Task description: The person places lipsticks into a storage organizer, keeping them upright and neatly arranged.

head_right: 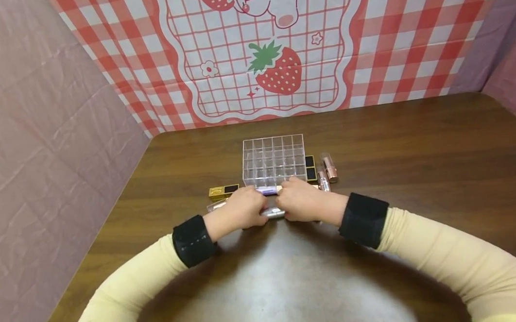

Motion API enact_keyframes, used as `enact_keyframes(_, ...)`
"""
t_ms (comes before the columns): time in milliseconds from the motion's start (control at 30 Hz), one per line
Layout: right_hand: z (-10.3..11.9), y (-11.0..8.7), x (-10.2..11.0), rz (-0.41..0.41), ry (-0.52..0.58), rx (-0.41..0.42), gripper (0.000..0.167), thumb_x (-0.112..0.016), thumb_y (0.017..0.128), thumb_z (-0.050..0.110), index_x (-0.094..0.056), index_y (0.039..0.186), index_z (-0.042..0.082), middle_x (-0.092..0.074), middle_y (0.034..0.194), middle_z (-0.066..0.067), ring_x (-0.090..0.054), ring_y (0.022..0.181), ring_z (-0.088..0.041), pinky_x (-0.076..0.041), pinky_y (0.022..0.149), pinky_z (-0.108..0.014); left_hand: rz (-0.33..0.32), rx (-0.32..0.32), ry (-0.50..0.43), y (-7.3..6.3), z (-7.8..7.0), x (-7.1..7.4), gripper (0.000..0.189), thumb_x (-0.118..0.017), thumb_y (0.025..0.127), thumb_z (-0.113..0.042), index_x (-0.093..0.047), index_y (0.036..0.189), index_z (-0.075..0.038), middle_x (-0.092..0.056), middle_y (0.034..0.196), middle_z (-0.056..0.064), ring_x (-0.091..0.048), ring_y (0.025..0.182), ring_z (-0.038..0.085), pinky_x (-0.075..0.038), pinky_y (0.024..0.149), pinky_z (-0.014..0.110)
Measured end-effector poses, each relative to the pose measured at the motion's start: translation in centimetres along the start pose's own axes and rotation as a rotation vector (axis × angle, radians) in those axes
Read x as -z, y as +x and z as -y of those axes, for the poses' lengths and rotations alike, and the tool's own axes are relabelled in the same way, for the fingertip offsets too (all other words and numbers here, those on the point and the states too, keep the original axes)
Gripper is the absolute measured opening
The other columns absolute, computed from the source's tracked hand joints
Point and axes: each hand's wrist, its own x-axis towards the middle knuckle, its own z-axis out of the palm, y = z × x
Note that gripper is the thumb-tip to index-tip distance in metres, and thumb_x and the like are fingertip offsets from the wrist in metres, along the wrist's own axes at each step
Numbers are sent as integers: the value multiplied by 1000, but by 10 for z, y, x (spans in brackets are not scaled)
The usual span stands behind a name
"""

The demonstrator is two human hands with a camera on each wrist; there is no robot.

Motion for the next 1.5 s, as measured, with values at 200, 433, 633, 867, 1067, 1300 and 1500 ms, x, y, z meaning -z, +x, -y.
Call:
enact_keyframes(200, -15, 2, 23, -31, 137, -43, 12, -72, 67, 13, -64, 76, 11, -57, 68, 3, -47, 64, -15, -39, 57, -31, -89, 0, -84, 0, 11, 15, 21, -68, 73, -26, -58, 58, -16, -52, 56, -7, -53, 63, 16, -39, 59, 28)
enact_keyframes(433, -42, 11, 53, -112, 492, -247, 14, -66, 77, 5, -68, 91, 4, -60, 79, -2, -52, 69, -11, -43, 60, -26, -174, 100, -271, 3, 29, 38, 14, -67, 80, -27, -66, 76, -14, -57, 66, -6, -48, 69, 14, -36, 62, 26)
enact_keyframes(633, -56, 26, 64, -131, 625, -354, 20, -63, 80, 3, -66, 100, 1, -63, 88, -6, -57, 71, -12, -47, 63, -26, -215, 182, -480, 10, 41, 40, 16, -66, 81, -26, -69, 88, -12, -67, 80, -3, -58, 76, 14, -42, 66, 26)
enact_keyframes(867, -59, 54, 72, -120, 610, -322, 20, -60, 82, 7, -66, 101, 1, -60, 86, -5, -48, 67, -13, -40, 62, -27, -243, 237, -592, 17, 49, 34, 14, -65, 82, -21, -69, 89, -10, -68, 82, 1, -62, 75, 12, -45, 65, 25)
enact_keyframes(1067, -65, 75, 76, -90, 548, -256, 20, -58, 80, 3, -67, 97, -1, -57, 78, -7, -42, 61, -13, -36, 60, -27, -269, 290, -590, 21, 58, 29, 14, -65, 83, -23, -69, 85, -10, -68, 81, 1, -61, 72, 12, -45, 62, 24)
enact_keyframes(1300, -76, 99, 80, -57, 483, -304, 24, -56, 82, 5, -65, 102, -5, -59, 86, -14, -47, 65, -19, -38, 63, -31, -224, 380, -547, 16, 67, 20, 19, -64, 82, -22, -71, 92, -7, -69, 84, 3, -62, 77, 14, -48, 68, 28)
enact_keyframes(1500, -85, 117, 72, -8, 488, -384, 25, -54, 83, 4, -64, 104, -5, -61, 98, -18, -56, 82, -25, -45, 74, -37, -156, 399, -496, 14, 70, 16, 22, -64, 81, -22, -70, 97, -8, -69, 89, 3, -63, 84, 16, -49, 73, 31)
